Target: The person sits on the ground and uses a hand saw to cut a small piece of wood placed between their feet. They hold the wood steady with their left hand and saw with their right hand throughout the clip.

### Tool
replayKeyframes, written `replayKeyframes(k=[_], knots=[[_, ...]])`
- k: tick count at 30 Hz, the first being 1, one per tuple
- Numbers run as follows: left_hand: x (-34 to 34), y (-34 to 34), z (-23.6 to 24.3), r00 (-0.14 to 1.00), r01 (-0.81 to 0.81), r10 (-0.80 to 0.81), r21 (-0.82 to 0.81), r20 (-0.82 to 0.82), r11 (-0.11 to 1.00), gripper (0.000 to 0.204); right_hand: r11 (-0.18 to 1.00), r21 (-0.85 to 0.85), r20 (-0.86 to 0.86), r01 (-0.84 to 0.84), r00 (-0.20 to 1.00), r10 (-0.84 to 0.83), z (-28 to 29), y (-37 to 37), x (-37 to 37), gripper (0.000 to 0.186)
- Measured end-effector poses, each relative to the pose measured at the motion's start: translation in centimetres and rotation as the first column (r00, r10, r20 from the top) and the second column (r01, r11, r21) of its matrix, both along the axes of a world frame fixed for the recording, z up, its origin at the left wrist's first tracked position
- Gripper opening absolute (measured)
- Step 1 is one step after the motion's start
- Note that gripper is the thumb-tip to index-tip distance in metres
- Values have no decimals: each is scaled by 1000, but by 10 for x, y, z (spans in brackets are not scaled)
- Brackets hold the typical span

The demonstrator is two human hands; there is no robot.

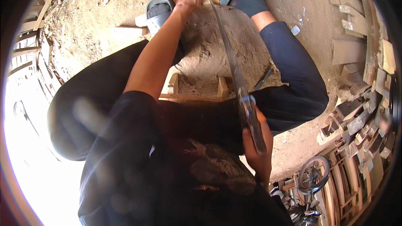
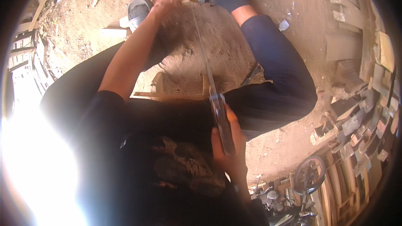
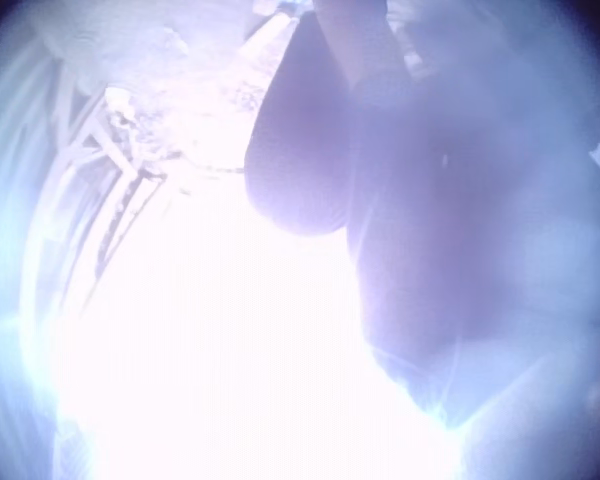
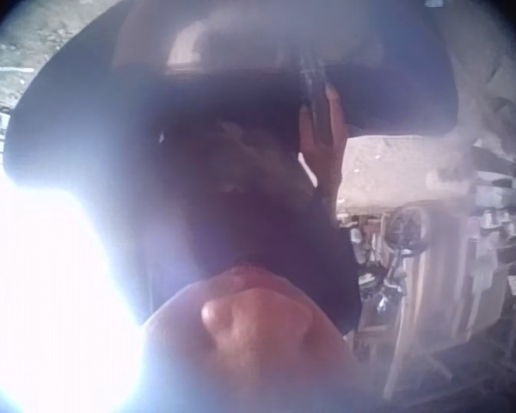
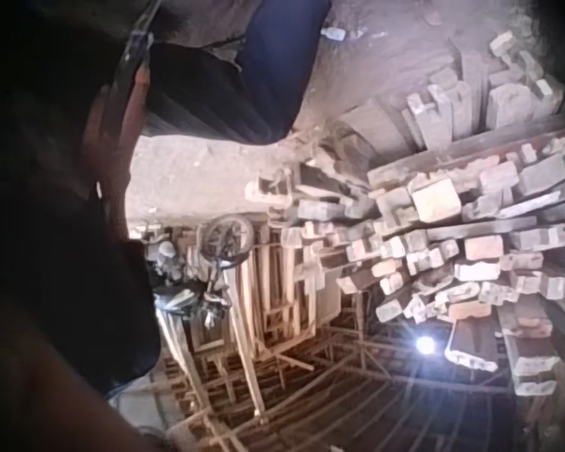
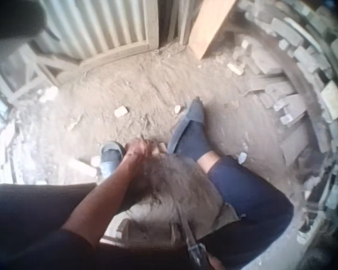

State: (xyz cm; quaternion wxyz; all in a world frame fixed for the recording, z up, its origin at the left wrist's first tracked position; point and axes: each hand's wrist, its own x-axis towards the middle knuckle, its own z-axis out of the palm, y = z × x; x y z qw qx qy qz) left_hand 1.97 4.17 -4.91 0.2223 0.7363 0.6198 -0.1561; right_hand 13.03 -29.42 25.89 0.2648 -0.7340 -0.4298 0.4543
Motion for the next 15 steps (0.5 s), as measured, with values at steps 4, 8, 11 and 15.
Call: replayKeyframes(k=[4, 8, 11, 15], knots=[[-26, 6, -30, 981, 191, -186, 95, -65, 977, 55, 994, -92, -105, 57, 992, -66, -25, 26, -8, 51], [2, 1, 3, 996, 87, -86, -23, 34, 996, 53, 996, -75, 4, 57, 998, -57, 1, -1, -8, 52], [-17, 5, -7, 996, 46, -47, 18, 75, 999, 52, 996, -49, -39, 74, 996, -76, -15, 2, -6, 50], [-9, 0, 18, 997, 62, -61, -16, 47, 998, 52, 964, -188, -181, 187, 958, -222, -39, 34, -5, 49]])
